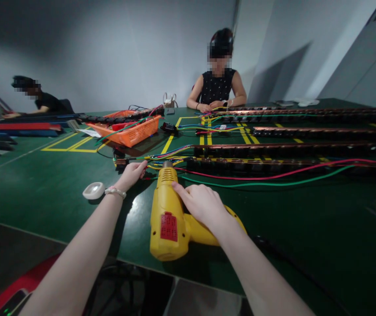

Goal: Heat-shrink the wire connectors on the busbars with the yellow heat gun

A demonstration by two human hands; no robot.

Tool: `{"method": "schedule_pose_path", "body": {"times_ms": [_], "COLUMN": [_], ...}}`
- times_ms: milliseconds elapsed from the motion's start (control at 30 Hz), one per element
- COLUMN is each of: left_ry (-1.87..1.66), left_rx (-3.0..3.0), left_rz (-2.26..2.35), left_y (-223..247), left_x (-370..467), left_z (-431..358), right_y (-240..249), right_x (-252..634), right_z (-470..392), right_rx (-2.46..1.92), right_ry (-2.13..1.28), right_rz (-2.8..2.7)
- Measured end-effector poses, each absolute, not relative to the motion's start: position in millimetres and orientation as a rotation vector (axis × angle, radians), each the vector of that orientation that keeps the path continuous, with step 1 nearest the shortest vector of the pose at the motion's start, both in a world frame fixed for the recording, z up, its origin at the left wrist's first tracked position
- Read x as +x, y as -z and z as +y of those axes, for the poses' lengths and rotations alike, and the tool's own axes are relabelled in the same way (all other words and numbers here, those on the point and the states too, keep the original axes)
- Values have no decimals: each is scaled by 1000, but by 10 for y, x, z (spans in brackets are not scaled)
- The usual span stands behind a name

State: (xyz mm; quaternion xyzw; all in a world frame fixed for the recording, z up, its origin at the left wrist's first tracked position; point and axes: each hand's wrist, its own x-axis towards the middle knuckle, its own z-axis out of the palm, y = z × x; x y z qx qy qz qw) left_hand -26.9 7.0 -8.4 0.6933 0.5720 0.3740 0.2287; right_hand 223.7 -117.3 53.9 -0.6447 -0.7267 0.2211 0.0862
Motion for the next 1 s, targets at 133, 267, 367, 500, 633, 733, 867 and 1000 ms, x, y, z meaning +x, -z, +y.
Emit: {"method": "schedule_pose_path", "body": {"times_ms": [133,267,367,500,633,733,867,1000], "left_ry": [-1022,-999,-985,-989,-987,-977,-972,-939], "left_rx": [1907,1945,1954,1943,1947,1955,1956,1964], "left_rz": [1581,1586,1604,1622,1633,1642,1656,1697], "left_y": [102,80,72,84,88,84,75,47], "left_x": [-272,-265,-257,-251,-248,-246,-235,-209], "left_z": [84,67,62,72,87,94,85,68], "right_y": [-548,-551,-540,-501,-463,-473,-518,-530], "right_x": [2439,2560,2600,2684,2819,2866,2817,2762], "right_z": [-1084,-1063,-1077,-1097,-1059,-977,-862,-834], "right_rx": [-1977,-2000,-1950,-1785,-1565,-1449,-1444,-1458], "right_ry": [-695,-716,-728,-756,-805,-599,-251,-152], "right_rz": [-2095,-2057,-2071,-2181,-2360,-2633,-2854,-2902]}}
